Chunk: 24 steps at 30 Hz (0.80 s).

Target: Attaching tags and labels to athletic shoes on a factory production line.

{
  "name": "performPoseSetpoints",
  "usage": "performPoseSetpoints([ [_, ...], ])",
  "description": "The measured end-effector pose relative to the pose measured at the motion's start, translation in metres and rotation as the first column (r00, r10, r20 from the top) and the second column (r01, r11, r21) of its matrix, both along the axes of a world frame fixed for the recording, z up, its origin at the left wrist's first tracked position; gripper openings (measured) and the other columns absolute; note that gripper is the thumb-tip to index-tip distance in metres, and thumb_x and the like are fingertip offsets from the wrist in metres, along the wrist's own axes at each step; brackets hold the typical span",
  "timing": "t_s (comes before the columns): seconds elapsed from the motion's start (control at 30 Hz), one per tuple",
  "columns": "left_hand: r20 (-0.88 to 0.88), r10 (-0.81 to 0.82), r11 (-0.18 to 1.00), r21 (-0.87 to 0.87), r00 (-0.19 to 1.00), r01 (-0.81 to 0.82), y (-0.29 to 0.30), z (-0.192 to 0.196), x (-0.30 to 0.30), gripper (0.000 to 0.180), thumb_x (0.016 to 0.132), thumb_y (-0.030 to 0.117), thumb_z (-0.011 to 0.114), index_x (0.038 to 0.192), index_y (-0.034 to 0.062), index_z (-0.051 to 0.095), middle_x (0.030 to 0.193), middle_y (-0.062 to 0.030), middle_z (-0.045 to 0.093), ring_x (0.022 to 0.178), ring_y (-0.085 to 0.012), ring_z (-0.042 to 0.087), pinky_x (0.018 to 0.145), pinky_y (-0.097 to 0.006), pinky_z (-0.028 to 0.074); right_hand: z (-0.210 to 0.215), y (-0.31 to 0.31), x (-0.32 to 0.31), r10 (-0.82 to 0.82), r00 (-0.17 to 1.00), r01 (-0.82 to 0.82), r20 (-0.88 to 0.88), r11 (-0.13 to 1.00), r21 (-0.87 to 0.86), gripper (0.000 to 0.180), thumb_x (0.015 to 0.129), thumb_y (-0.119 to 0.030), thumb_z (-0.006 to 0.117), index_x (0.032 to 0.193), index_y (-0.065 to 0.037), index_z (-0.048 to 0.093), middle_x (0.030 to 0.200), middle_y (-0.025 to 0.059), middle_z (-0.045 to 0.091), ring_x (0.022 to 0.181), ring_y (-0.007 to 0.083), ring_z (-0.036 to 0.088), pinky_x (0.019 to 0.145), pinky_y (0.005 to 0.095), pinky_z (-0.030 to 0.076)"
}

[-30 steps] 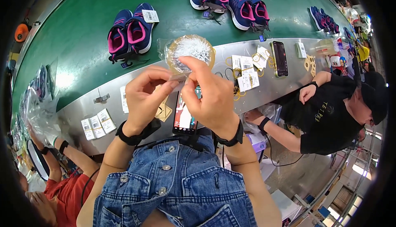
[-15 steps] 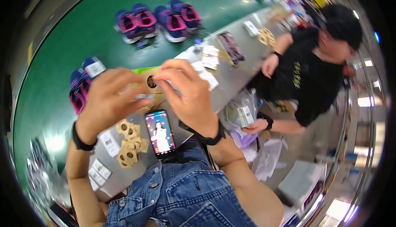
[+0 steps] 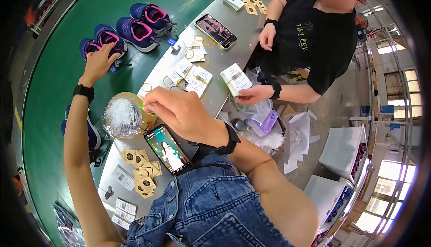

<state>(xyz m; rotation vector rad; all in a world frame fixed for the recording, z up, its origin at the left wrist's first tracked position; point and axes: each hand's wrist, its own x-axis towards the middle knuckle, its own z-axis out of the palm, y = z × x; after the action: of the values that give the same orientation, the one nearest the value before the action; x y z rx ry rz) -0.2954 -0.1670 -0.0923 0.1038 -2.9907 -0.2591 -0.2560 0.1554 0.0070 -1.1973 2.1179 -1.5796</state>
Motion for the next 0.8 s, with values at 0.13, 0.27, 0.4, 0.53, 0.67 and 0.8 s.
performPoseSetpoints([
  [0.13,-0.178,-0.066,0.995,0.063,0.982,0.079,-0.022,-0.007,0.018,0.027,0.084,0.026,0.057,0.105,0.0082,0.056,0.102,-0.0101,0.059,0.086,-0.0331,0.059,0.070,-0.043,0.046,0.019,-0.004,-0.007,0.040,0.991,-0.041,-0.125,0.999,-0.011,0.011,0.088,0.002,0.052,0.096,-0.002,0.058,0.088,0.0068,0.066,0.074,0.0095,0.062,0.061,0.0220,0.047],
  [0.27,-0.221,-0.103,0.995,-0.007,0.970,0.104,-0.007,-0.010,0.075,0.022,0.080,0.022,0.061,0.094,0.0073,0.053,0.098,-0.0103,0.059,0.079,-0.0314,0.060,0.065,-0.041,0.049,0.003,-0.006,-0.024,0.002,0.998,-0.001,0.062,1.000,-0.030,0.012,0.089,0.000,0.051,0.099,-0.002,0.057,0.094,0.0057,0.065,0.079,0.0075,0.058,0.065,0.0193,0.043],
  [0.4,0.020,-0.051,0.998,0.038,0.999,0.050,0.002,0.010,0.152,0.024,0.076,0.022,0.065,0.091,0.0073,0.052,0.091,-0.0094,0.057,0.072,-0.0311,0.061,0.060,-0.042,0.049,0.010,-0.020,-0.031,-0.064,0.996,0.066,0.060,0.997,-0.035,0.009,0.090,-0.008,0.051,0.096,-0.004,0.057,0.080,0.0025,0.063,0.061,0.0055,0.051,0.055,0.0215,0.040],
  [0.53,0.108,-0.032,0.999,0.021,0.994,0.030,-0.001,0.026,0.201,0.023,0.074,0.020,0.066,0.088,0.0057,0.054,0.087,-0.0083,0.056,0.071,-0.0310,0.061,0.058,-0.042,0.049,0.039,-0.043,-0.085,-0.137,0.985,0.141,-0.108,0.989,0.033,0.028,0.087,-0.010,0.052,0.113,-0.004,0.047,0.071,0.0030,0.058,0.063,0.0091,0.056,0.059,0.0248,0.045],
  [0.67,0.073,-0.041,0.999,0.031,0.996,0.039,0.003,0.031,0.221,0.022,0.072,0.020,0.067,0.084,0.0063,0.057,0.083,-0.0072,0.056,0.067,-0.0294,0.061,0.057,-0.040,0.048,0.057,-0.068,-0.261,-0.442,0.878,0.441,-0.185,0.896,-0.047,0.067,0.074,-0.007,0.057,0.134,-0.001,0.028,0.073,0.0074,0.059,0.060,0.0147,0.057,0.058,0.0278,0.047],
  [0.8,0.027,-0.064,0.998,-0.003,0.998,0.064,0.013,0.028,0.210,0.021,0.071,0.019,0.069,0.084,0.0072,0.057,0.081,-0.0063,0.056,0.063,-0.0283,0.060,0.056,-0.039,0.048,0.112,-0.026,-0.388,-0.804,0.471,0.796,-0.362,0.565,-0.219,0.072,0.073,-0.009,0.055,0.136,0.002,0.022,0.118,0.0268,0.053,0.099,0.0358,0.059,0.086,0.0377,0.046],
])
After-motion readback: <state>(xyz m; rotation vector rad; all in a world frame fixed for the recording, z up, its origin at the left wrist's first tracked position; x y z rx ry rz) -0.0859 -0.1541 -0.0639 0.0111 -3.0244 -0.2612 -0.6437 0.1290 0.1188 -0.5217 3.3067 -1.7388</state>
